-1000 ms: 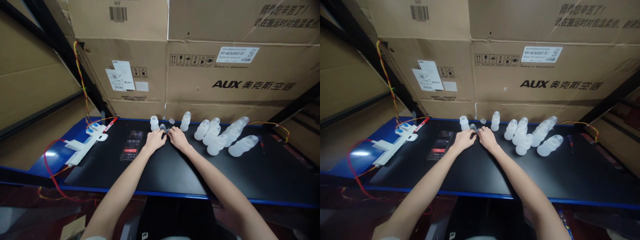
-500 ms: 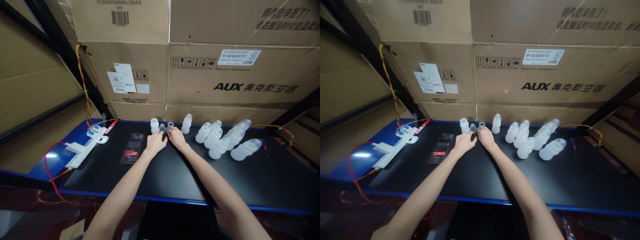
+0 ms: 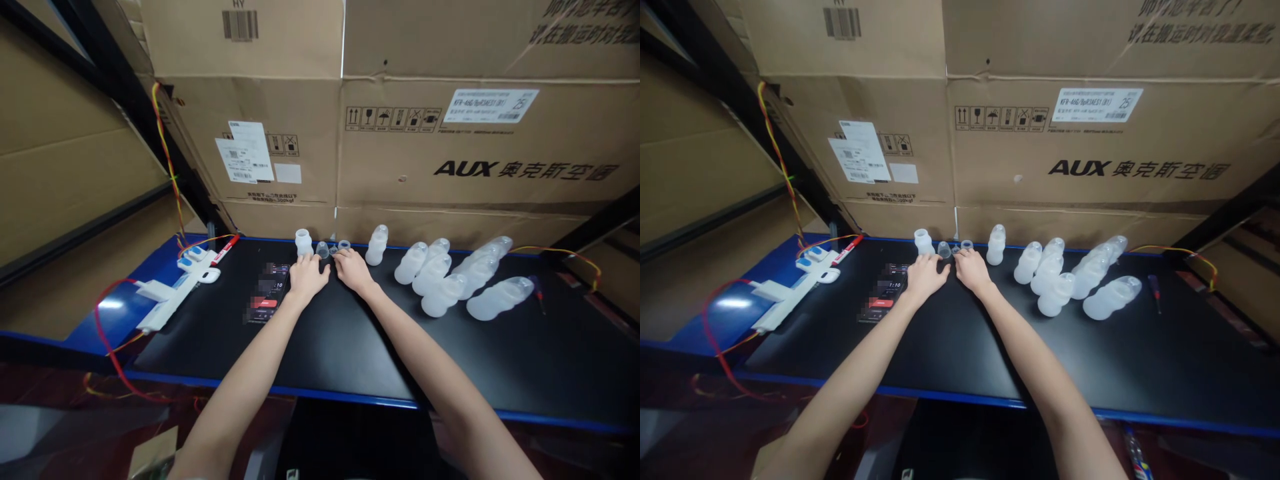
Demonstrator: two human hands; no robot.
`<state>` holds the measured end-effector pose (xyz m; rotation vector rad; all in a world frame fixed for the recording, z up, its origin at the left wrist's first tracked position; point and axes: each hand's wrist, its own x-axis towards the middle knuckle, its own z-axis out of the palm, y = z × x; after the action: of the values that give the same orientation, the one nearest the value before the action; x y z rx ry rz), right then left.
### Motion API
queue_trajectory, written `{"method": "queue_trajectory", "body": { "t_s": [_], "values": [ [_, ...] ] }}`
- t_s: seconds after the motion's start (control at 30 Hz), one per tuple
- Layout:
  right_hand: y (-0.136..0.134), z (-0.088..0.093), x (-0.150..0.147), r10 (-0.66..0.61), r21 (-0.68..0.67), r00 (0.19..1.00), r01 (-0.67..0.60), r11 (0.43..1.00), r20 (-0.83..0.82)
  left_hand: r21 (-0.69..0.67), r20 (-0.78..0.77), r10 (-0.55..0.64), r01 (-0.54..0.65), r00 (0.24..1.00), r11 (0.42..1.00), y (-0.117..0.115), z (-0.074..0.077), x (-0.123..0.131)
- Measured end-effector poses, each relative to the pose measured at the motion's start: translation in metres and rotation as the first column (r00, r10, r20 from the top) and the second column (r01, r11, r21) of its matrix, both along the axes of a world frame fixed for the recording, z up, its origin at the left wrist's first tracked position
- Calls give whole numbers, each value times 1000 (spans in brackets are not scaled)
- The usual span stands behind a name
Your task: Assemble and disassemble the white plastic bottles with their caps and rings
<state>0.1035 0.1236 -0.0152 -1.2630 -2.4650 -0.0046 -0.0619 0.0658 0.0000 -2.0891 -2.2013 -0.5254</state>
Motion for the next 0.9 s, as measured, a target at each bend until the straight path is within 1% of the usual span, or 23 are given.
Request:
{"method": "queue_trajectory", "body": {
  "t_s": [0.13,0.3,0.37,0.43,0.47,0.5,0.57,0.63,0.67,0.7,0.77,0.83,0.9],
  "values": [
    [1,-2,-1,7,9,1000,-7,1000,-3,56,-36,-19,21,999,998,4,-7,-2],
    [1,-2,1,27,7,1000,-27,1000,-12,70,-32,-24,26,999,997,7,-11,-3],
    [-3,0,6,67,4,997,-67,998,-26,78,-28,-40,42,999,996,6,-11,-2],
    [-12,5,13,112,54,990,-108,993,-89,80,-24,-48,50,999,996,6,-11,-2],
    [-17,9,17,107,103,983,-93,990,-147,78,-23,-49,50,999,996,6,-11,-2],
    [-23,12,21,72,159,972,-37,987,-223,76,-24,-48,50,999,996,6,-11,-2],
    [-31,18,27,-68,229,913,172,958,-402,75,-23,-47,48,999,996,6,-11,-2],
    [-34,19,32,-180,217,809,353,910,-560,79,-15,-47,49,999,996,4,-11,-3],
    [-32,17,34,-207,192,756,403,895,-621,81,-6,-49,50,999,995,3,-11,-2],
    [-29,15,36,-220,161,711,427,890,-667,83,8,-54,53,999,995,1,-11,-1],
    [-19,6,41,-239,73,642,420,905,-729,99,42,-72,68,996,993,-3,-10,2],
    [-10,-3,45,-273,-49,590,367,929,-760,112,76,-103,95,992,989,-7,-10,6],
    [-4,-12,48,-290,-152,558,281,948,-777,105,97,-118,108,988,989,-9,-9,9]
  ]
}}
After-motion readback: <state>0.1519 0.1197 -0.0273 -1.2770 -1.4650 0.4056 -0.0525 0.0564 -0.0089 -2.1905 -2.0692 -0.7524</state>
